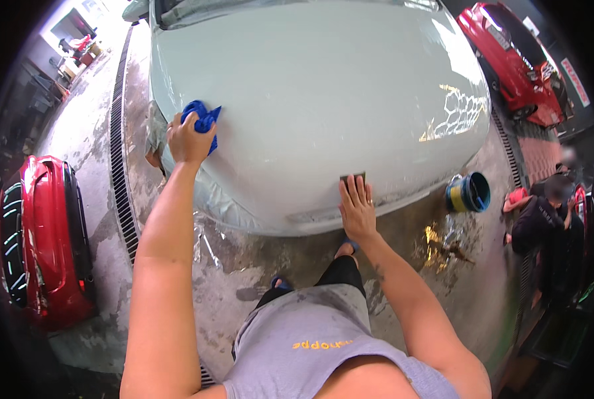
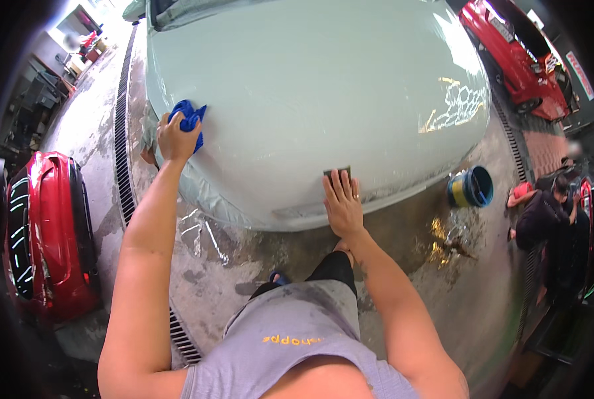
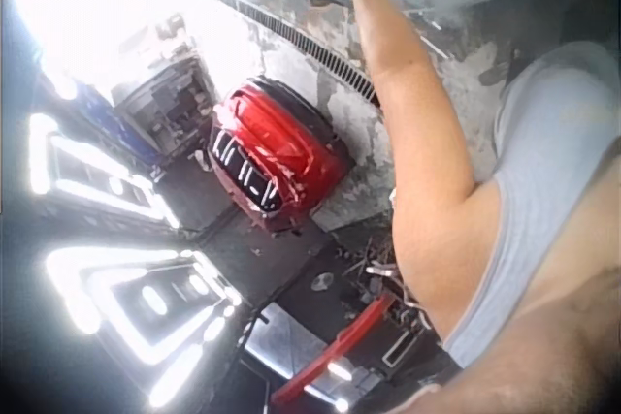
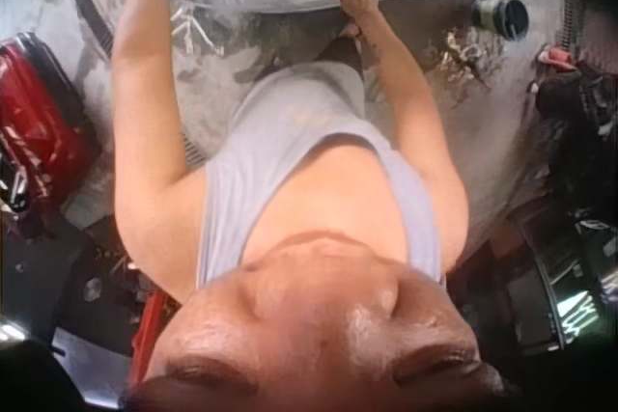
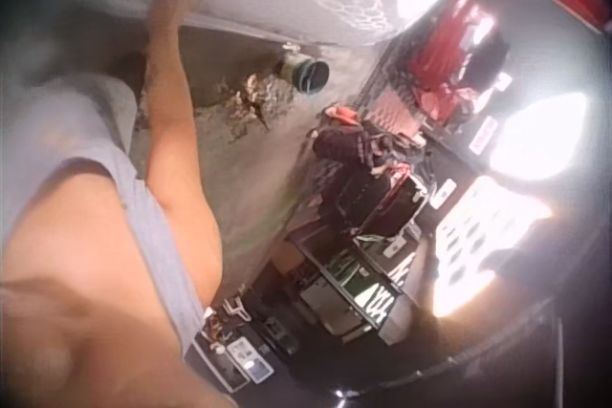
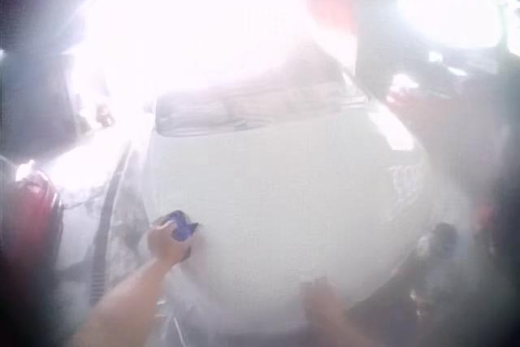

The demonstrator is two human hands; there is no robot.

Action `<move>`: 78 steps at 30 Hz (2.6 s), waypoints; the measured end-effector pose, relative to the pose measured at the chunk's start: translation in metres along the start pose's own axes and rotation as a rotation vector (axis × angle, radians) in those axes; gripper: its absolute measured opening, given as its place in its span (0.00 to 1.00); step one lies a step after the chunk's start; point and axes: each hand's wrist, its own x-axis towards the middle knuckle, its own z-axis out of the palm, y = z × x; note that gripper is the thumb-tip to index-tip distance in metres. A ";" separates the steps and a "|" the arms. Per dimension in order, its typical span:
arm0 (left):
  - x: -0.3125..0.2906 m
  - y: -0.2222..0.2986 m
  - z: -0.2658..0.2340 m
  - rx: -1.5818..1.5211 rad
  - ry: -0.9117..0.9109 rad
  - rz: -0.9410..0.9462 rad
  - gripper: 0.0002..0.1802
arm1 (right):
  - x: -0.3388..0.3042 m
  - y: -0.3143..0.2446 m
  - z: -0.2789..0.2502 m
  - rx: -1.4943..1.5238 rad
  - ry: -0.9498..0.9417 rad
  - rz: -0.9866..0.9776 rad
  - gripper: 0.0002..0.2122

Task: The person wipes the hood of a white car using a blue microfiber cloth and a small abrasive pad. They repeatedly dip the cloth into a bucket of water, wring it, and continue wiping the hood surface in a garage setting.

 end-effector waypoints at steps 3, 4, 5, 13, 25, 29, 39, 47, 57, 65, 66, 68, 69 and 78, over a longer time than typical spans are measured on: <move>0.006 -0.039 0.022 -0.083 0.267 -0.125 0.21 | 0.067 -0.018 -0.031 0.008 -0.108 -0.025 0.32; 0.004 -0.047 0.025 -0.107 0.351 -0.210 0.21 | 0.103 -0.026 -0.045 -0.019 -0.136 -0.045 0.32; 0.001 -0.053 0.028 -0.121 0.431 -0.245 0.22 | 0.150 -0.036 -0.056 -0.042 -0.156 -0.066 0.31; 0.002 -0.055 0.037 -0.231 0.446 -0.212 0.23 | 0.536 0.008 -0.026 -0.147 -0.137 0.003 0.30; 0.001 -0.063 0.040 -0.197 0.507 -0.289 0.26 | 0.179 -0.036 -0.042 -0.162 -0.195 -0.124 0.34; 0.003 -0.062 0.054 -0.169 0.499 -0.241 0.28 | 0.003 0.002 -0.005 -0.164 -0.253 -0.149 0.38; -0.003 -0.068 0.035 -0.233 0.519 -0.224 0.24 | 0.437 -0.017 -0.012 -0.110 -0.159 -0.179 0.31; -0.006 -0.063 0.037 -0.237 0.474 -0.209 0.25 | 0.509 -0.024 -0.007 -0.149 -0.149 -0.130 0.30; 0.004 -0.062 0.042 -0.181 0.464 -0.278 0.27 | 0.018 -0.037 -0.013 -0.115 -0.380 -0.107 0.35; -0.003 -0.066 0.031 -0.277 0.483 -0.281 0.25 | 0.318 -0.061 -0.024 -0.173 -0.188 -0.160 0.31; -0.006 -0.064 0.030 -0.267 0.477 -0.268 0.25 | 0.373 -0.057 -0.018 -0.152 -0.160 -0.163 0.31; -0.003 -0.060 0.029 -0.252 0.474 -0.231 0.24 | 0.468 -0.041 -0.008 -0.234 -0.141 -0.153 0.30; 0.003 -0.061 0.029 -0.268 0.488 -0.208 0.24 | 0.512 -0.039 -0.008 -0.225 -0.135 -0.126 0.30; -0.002 -0.064 0.032 -0.277 0.475 -0.243 0.24 | 0.405 -0.050 0.001 -0.198 -0.167 -0.163 0.31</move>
